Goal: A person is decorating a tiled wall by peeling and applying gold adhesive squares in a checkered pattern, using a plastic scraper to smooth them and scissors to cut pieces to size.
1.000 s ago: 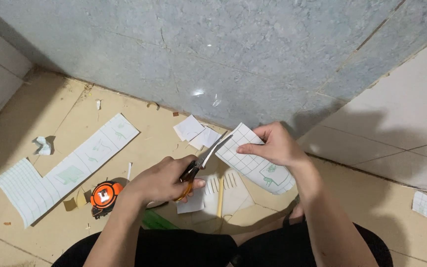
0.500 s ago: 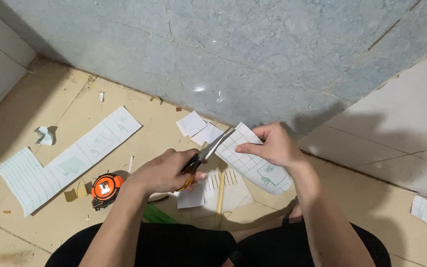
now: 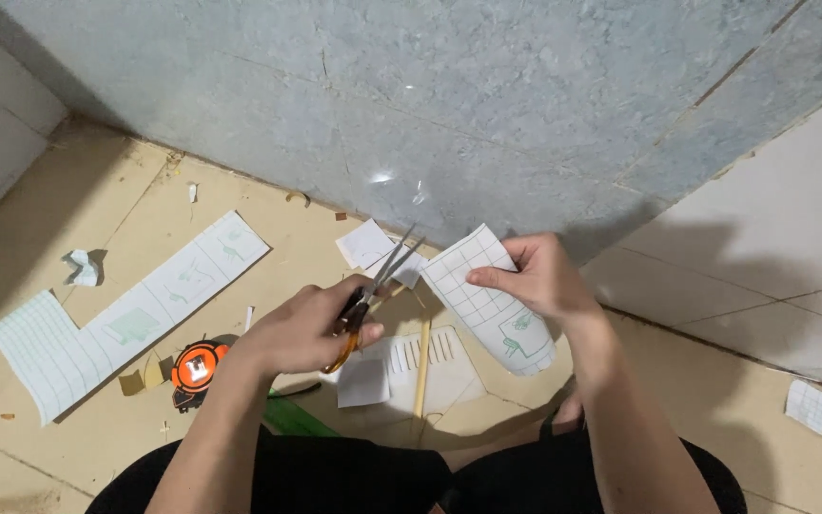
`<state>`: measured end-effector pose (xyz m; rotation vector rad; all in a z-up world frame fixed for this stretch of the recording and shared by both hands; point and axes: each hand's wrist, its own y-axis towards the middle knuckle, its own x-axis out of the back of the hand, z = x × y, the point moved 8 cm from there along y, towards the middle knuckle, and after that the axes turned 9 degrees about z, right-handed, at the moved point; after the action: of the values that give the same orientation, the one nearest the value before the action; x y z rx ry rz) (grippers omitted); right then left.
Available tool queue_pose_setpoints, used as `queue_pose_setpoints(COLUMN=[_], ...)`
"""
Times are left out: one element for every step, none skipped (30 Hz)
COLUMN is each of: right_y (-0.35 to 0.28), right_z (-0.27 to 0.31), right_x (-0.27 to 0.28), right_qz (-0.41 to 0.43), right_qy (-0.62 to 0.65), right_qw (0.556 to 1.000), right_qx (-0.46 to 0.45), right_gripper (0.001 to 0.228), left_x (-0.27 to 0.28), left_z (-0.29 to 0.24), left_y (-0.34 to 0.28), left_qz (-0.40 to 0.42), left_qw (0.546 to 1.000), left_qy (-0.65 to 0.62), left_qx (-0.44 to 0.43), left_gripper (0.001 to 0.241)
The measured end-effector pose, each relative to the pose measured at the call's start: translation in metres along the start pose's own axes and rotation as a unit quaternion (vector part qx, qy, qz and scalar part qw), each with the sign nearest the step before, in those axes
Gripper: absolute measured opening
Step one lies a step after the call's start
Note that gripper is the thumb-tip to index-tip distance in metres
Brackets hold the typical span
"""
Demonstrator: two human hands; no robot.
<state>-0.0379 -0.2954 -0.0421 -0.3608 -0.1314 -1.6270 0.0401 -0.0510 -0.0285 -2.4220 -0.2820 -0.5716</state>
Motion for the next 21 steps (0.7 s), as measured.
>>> queue_pose_setpoints(right_y=[0.001,0.0,-0.002,-0.003,-0.003,-0.002,-0.002,-0.002,-0.002,-0.001,-0.001,0.0,0.0,0.001,0.0,0.0,0.001,0.001,0.001,0.001,0.0], right_z=[0.0,0.002,0.002,0.002,0.001,0.001,0.002,0.001,0.001,0.0,0.001,0.003,0.005,0.003,0.002,0.001,0.0,-0.002,-0.004,-0.003,-0.003], right_x=[0.002,0.003,0.003,0.003,0.002,0.002,0.001,0.0,-0.001,-0.002,-0.003,-0.004,-0.005,-0.005,-0.004,-0.004,-0.005,-0.005,-0.005,-0.005,-0.005], right_qz=[-0.003,-0.004,-0.007,-0.009,-0.009,-0.006,-0.004,-0.004,-0.003,-0.002,-0.001,0.003,0.007,0.008,0.01,0.012,0.012,0.01,0.009,0.009,0.01], right_qy=[0.005,0.005,0.011,0.018,0.018,0.018,0.018,0.018,0.021,0.024,0.024,0.023,0.021,0.021,0.021,0.021,0.021,0.021,0.022,0.022,0.024], right_qw=[1.0,1.0,1.0,1.0,1.0,1.0,1.0,1.0,1.0,1.0,1.0,1.0,0.999,0.999,0.999,0.999,0.999,0.999,1.0,1.0,1.0], right_qx=[0.006,0.007,0.003,0.0,-0.001,0.009,0.018,0.018,0.018,0.018,0.018,0.021,0.025,0.024,0.028,0.031,0.031,0.025,0.02,0.02,0.017], right_gripper=[0.02,0.02,0.02,0.019,0.019,0.019,0.018,0.018,0.018,0.019,0.019,0.018,0.017,0.017,0.017,0.017,0.017,0.017,0.017,0.017,0.016], left_x=[-0.002,-0.003,-0.006,-0.009,-0.01,-0.011,-0.013,-0.013,-0.013,-0.013,-0.013,-0.014,-0.014,-0.013,-0.012,-0.011,-0.011,-0.011,-0.012,-0.011,-0.01], left_z=[0.002,0.004,0.008,0.011,0.013,0.014,0.015,0.015,0.015,0.015,0.016,0.016,0.015,0.014,0.014,0.013,0.015,0.016,0.018,0.015,0.013], left_y=[0.0,0.002,0.005,0.007,0.009,0.012,0.015,0.015,0.015,0.014,0.015,0.016,0.017,0.016,0.016,0.016,0.017,0.017,0.018,0.017,0.017], left_qz=[0.005,0.005,0.012,0.02,0.02,0.025,0.03,0.031,0.031,0.032,0.032,0.033,0.034,0.034,0.03,0.027,0.027,0.03,0.033,0.033,0.035], left_qw=[1.0,1.0,1.0,1.0,1.0,1.0,0.999,0.999,0.999,0.999,0.999,0.999,0.999,0.999,0.999,1.0,1.0,0.999,0.999,0.999,0.999], left_qy=[0.002,0.003,0.008,0.012,0.012,0.013,0.014,0.013,0.011,0.009,0.008,0.012,0.015,0.015,0.007,0.0,0.0,-0.002,-0.004,-0.005,-0.005], left_qx=[-0.002,-0.003,-0.001,0.0,0.001,-0.002,-0.006,-0.006,-0.003,0.0,0.001,-0.007,-0.014,-0.014,-0.015,-0.015,-0.015,-0.016,-0.016,-0.015,-0.015], left_gripper=[0.064,0.064,0.067,0.069,0.069,0.065,0.061,0.061,0.059,0.058,0.058,0.057,0.056,0.056,0.055,0.055,0.055,0.055,0.055,0.055,0.055])
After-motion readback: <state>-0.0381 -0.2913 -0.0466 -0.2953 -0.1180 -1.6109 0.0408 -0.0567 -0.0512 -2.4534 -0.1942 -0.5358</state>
